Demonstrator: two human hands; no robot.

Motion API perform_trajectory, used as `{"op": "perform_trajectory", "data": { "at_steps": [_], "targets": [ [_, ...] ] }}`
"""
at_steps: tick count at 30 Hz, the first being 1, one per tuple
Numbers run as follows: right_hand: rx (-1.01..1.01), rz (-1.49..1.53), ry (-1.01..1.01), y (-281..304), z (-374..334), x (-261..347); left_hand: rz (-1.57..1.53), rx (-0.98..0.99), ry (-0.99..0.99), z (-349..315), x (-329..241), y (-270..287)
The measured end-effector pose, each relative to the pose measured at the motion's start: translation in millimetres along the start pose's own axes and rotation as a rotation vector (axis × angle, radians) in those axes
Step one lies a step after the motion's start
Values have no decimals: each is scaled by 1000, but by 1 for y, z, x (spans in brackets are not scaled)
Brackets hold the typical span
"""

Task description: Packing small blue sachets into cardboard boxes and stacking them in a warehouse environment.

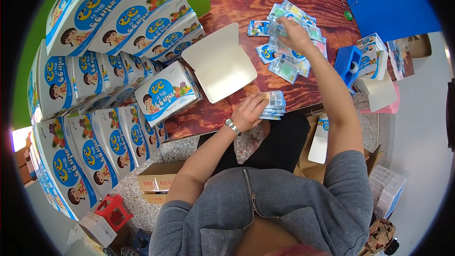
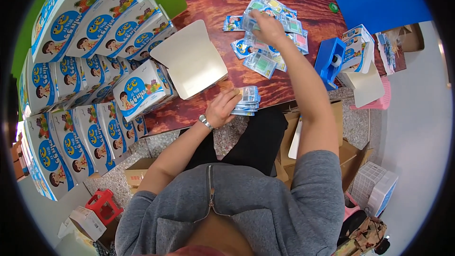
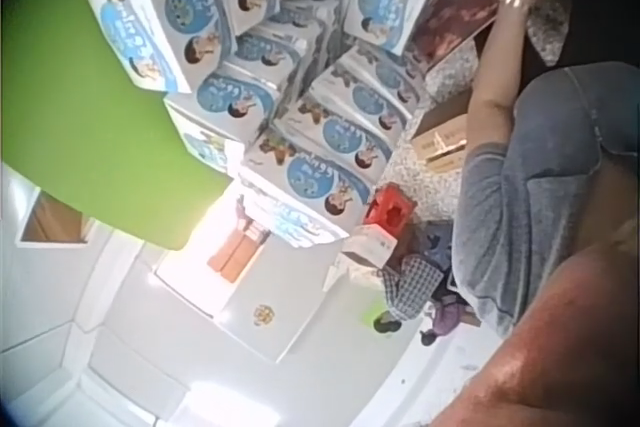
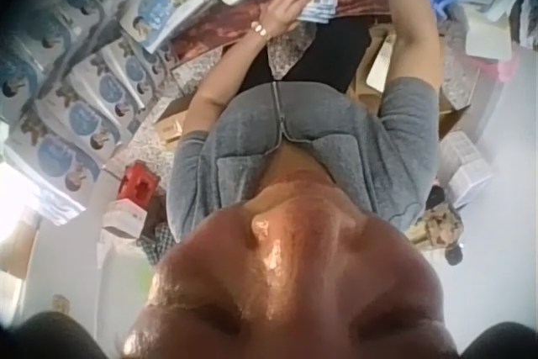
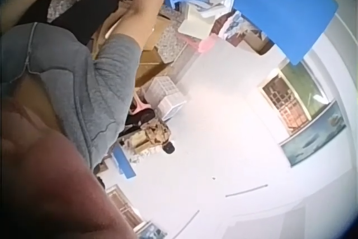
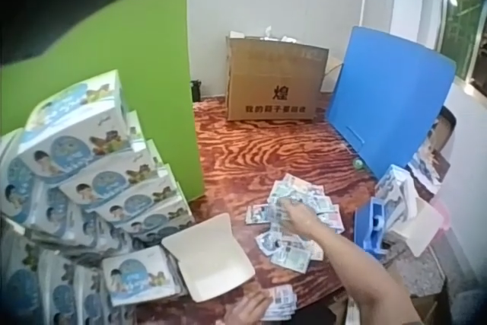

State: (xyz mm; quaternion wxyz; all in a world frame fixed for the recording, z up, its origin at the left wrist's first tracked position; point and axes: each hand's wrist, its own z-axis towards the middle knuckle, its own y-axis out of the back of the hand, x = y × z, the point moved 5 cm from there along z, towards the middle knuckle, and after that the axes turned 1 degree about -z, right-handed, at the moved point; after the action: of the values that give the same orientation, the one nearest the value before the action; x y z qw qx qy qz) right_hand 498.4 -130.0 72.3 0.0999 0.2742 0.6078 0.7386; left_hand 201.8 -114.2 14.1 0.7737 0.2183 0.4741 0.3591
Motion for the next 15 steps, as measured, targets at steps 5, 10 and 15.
{"op": "perform_trajectory", "data": {
  "at_steps": [5, 10, 15],
  "targets": [
    [309, 269, -79, -8, -69, -13, -1, -9, -19, 1, 2, -3],
    [212, -76, -85, -34, -108, 1, 2, -18, -17, 1, 1, -3],
    [262, -25, -109, -27, -108, 26, 20, -5, -9, -2, 1, -3]
  ]
}}
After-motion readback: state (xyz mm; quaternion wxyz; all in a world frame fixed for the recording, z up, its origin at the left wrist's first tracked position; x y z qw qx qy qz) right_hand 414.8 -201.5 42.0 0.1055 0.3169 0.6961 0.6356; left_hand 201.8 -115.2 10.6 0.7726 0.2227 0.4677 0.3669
